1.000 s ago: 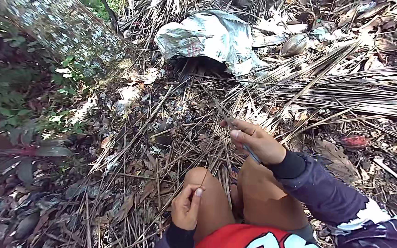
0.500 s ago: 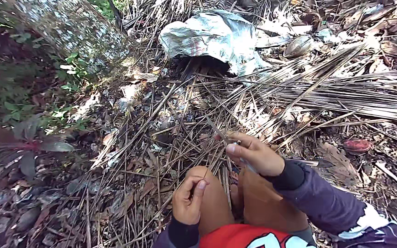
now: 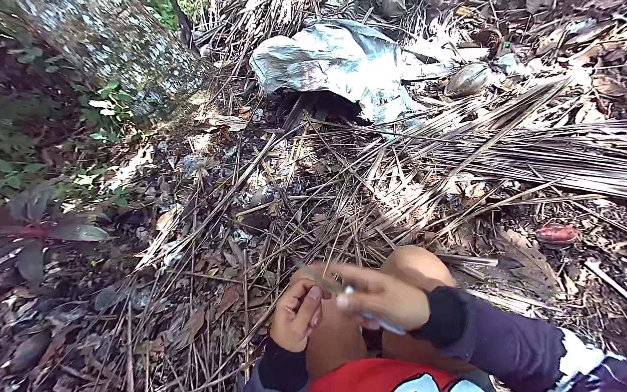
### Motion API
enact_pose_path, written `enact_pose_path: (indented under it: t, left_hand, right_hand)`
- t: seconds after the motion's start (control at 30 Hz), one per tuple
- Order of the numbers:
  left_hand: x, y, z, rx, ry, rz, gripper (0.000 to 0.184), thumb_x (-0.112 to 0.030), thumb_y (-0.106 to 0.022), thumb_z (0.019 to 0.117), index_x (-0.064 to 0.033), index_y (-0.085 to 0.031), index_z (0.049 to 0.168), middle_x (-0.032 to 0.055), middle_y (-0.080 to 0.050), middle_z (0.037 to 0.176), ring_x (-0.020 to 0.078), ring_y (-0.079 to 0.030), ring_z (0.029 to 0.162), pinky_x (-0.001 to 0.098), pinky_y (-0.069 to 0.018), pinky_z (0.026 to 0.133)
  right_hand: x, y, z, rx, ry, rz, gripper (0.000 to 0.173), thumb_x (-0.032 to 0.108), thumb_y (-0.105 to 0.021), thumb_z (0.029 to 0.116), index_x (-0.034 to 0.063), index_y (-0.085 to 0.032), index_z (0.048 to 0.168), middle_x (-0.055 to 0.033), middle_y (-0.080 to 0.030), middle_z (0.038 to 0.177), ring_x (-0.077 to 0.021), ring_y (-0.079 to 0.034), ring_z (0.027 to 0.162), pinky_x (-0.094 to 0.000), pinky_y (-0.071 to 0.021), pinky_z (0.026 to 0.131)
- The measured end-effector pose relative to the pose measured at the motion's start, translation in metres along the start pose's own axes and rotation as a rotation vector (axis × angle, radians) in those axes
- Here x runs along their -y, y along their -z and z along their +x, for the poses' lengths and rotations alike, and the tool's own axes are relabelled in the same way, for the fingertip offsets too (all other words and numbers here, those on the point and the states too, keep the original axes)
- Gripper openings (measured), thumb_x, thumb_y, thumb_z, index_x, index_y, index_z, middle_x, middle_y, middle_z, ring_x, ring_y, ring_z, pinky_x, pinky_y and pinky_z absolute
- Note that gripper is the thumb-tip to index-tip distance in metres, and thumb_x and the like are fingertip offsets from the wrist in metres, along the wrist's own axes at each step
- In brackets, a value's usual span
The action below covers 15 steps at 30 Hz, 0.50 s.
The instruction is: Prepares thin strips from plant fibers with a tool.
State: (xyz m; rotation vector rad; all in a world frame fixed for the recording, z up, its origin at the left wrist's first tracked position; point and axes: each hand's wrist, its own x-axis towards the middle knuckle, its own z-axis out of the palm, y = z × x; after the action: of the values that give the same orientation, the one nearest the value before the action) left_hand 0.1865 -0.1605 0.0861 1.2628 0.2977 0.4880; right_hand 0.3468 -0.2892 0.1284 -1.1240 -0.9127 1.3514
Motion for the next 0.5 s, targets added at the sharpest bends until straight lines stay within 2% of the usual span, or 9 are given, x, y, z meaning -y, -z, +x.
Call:
enact_pose_path:
  t: [0.07, 0.17, 0.2, 0.23, 0.3, 0.37, 0.4, 0.47, 0.5]
  left_hand:
    - [-0.003, 0.006, 0.0, 0.085, 0.094, -0.115, 0.011, -0.029, -0.066, 0.0981, -0.0208, -0.073, 0.098, -0.0182, -0.054, 0.057, -0.0093, -0.046, 0.046, 0.0092, -0.0385, 0.045]
    - [-0.004, 0.016, -0.005, 0.182, 0.153, -0.192, 0.014, -0.032, -0.065, 0.0993, -0.0216, -0.073, 0.099, -0.0179, -0.053, 0.056, -0.0086, -0.048, 0.047, 0.0093, -0.0409, 0.046]
    - [-0.003, 0.018, -0.008, 0.177, 0.162, -0.195, 0.014, -0.032, -0.065, 0.0993, -0.0211, -0.074, 0.098, -0.0175, -0.053, 0.056, -0.0083, -0.049, 0.047, 0.0095, -0.0414, 0.046]
    - [-0.001, 0.019, -0.011, 0.155, 0.166, -0.185, 0.014, -0.031, -0.065, 0.0993, -0.0207, -0.074, 0.098, -0.0172, -0.053, 0.056, -0.0082, -0.048, 0.047, 0.0096, -0.0411, 0.046]
    - [0.001, 0.018, -0.012, 0.078, 0.153, -0.13, 0.012, -0.028, -0.065, 0.0986, -0.0198, -0.074, 0.096, -0.0168, -0.053, 0.055, -0.0084, -0.047, 0.046, 0.0094, -0.0396, 0.045]
    - [0.002, 0.011, -0.01, 0.0, 0.104, -0.023, 0.009, -0.025, -0.066, 0.0971, -0.0198, -0.073, 0.094, -0.018, -0.053, 0.056, -0.0097, -0.045, 0.045, 0.0081, -0.0373, 0.044]
    - [0.002, 0.007, -0.009, -0.036, 0.063, 0.044, 0.008, -0.024, -0.066, 0.0967, -0.0201, -0.073, 0.094, -0.019, -0.055, 0.058, -0.0104, -0.045, 0.046, 0.0078, -0.0371, 0.044]
    - [0.005, 0.002, -0.008, -0.067, -0.036, 0.192, 0.009, -0.02, -0.062, 0.0984, -0.0197, -0.071, 0.096, -0.0208, -0.061, 0.067, -0.0119, -0.047, 0.05, 0.0075, -0.039, 0.047]
    - [0.005, 0.003, -0.009, -0.051, -0.064, 0.25, 0.011, -0.019, -0.059, 0.1002, -0.0197, -0.07, 0.099, -0.0214, -0.065, 0.073, -0.0126, -0.048, 0.053, 0.0073, -0.0408, 0.049]
  right_hand:
    - [0.002, 0.005, 0.003, 0.009, -0.028, -0.018, 0.045, 0.021, -0.048, 0.1035, 0.0049, -0.048, 0.145, 0.0083, -0.055, 0.077, 0.0024, -0.047, 0.056, -0.0156, -0.0404, 0.051]
    - [0.027, 0.05, 0.002, -0.254, 0.166, -0.03, 0.036, 0.028, -0.049, 0.1032, 0.0113, -0.061, 0.132, 0.0152, -0.051, 0.067, 0.0075, -0.042, 0.052, -0.0111, -0.0373, 0.049]
    - [0.037, 0.068, 0.0, -0.375, 0.266, -0.027, 0.034, 0.03, -0.047, 0.1049, 0.0135, -0.062, 0.131, 0.0161, -0.048, 0.063, 0.0077, -0.041, 0.05, -0.0105, -0.0373, 0.048]
    - [0.047, 0.083, -0.004, -0.48, 0.342, -0.036, 0.035, 0.029, -0.041, 0.1073, 0.0148, -0.057, 0.135, 0.0152, -0.046, 0.062, 0.0062, -0.041, 0.048, -0.0107, -0.0381, 0.046]
    - [0.057, 0.089, -0.011, -0.58, 0.37, -0.023, 0.04, 0.026, -0.039, 0.1068, 0.0156, -0.048, 0.145, 0.0114, -0.045, 0.06, 0.0016, -0.042, 0.045, -0.0146, -0.0401, 0.044]
    - [0.043, 0.057, -0.012, -0.431, 0.212, -0.047, 0.056, 0.024, -0.046, 0.101, 0.0149, -0.033, 0.155, 0.0105, -0.05, 0.063, 0.0019, -0.047, 0.05, -0.0164, -0.0437, 0.048]
    - [0.03, 0.034, -0.012, -0.297, 0.098, -0.063, 0.061, 0.024, -0.048, 0.1022, 0.012, -0.027, 0.158, 0.0086, -0.053, 0.071, 0.0019, -0.049, 0.055, -0.0166, -0.0448, 0.052]
    - [0.012, -0.002, -0.01, -0.11, -0.084, -0.006, 0.055, 0.021, -0.049, 0.1045, 0.008, -0.035, 0.156, 0.0015, -0.059, 0.082, -0.0017, -0.05, 0.06, -0.0195, -0.0442, 0.055]
    - [0.006, -0.008, -0.006, -0.07, -0.097, 0.048, 0.048, 0.02, -0.047, 0.1051, 0.0052, -0.042, 0.151, 0.0029, -0.055, 0.079, -0.0012, -0.047, 0.057, -0.0182, -0.0414, 0.052]
